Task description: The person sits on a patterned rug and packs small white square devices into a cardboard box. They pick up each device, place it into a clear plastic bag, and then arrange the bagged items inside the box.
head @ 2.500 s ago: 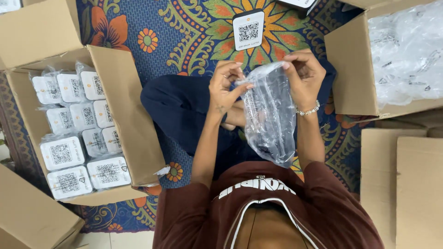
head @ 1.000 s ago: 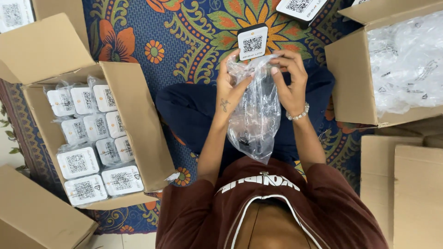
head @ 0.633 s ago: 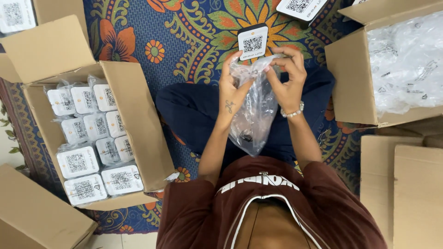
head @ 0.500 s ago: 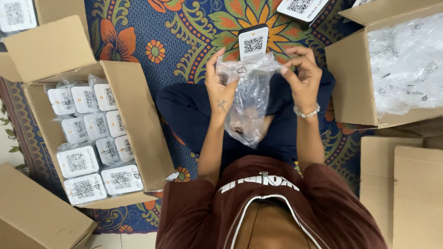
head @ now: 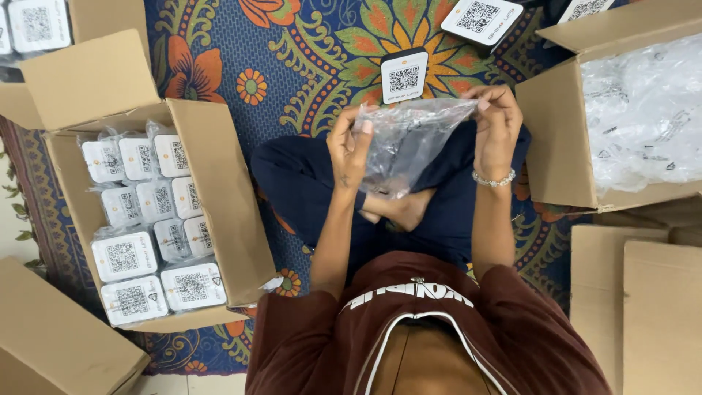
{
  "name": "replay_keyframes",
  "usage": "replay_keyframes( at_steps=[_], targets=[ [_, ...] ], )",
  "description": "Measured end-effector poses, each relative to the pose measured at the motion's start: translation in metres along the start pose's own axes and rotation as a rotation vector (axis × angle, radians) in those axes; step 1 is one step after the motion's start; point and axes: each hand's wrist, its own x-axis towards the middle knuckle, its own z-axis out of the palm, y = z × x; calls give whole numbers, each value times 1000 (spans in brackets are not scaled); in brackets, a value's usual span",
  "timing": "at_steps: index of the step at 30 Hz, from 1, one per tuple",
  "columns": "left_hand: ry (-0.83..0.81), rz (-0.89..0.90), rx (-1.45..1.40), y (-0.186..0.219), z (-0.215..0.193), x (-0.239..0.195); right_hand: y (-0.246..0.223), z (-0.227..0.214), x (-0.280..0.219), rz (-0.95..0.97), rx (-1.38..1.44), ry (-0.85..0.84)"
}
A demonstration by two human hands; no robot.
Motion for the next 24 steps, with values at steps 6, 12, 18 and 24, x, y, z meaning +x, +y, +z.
replay_keyframes(
  at_steps=[6, 12, 18, 24],
  targets=[
    [271, -40, 160, -8, 18, -4, 20, 12, 4, 151, 223, 78],
    [334, 40, 463, -11, 20, -4, 74, 3, 7, 71, 253, 258],
    [248, -100, 390, -20, 15, 1, 56, 21, 8, -180, -66, 332],
    [209, -250, 89, -28, 12, 1, 38, 21, 8, -415, -211, 344]
  ],
)
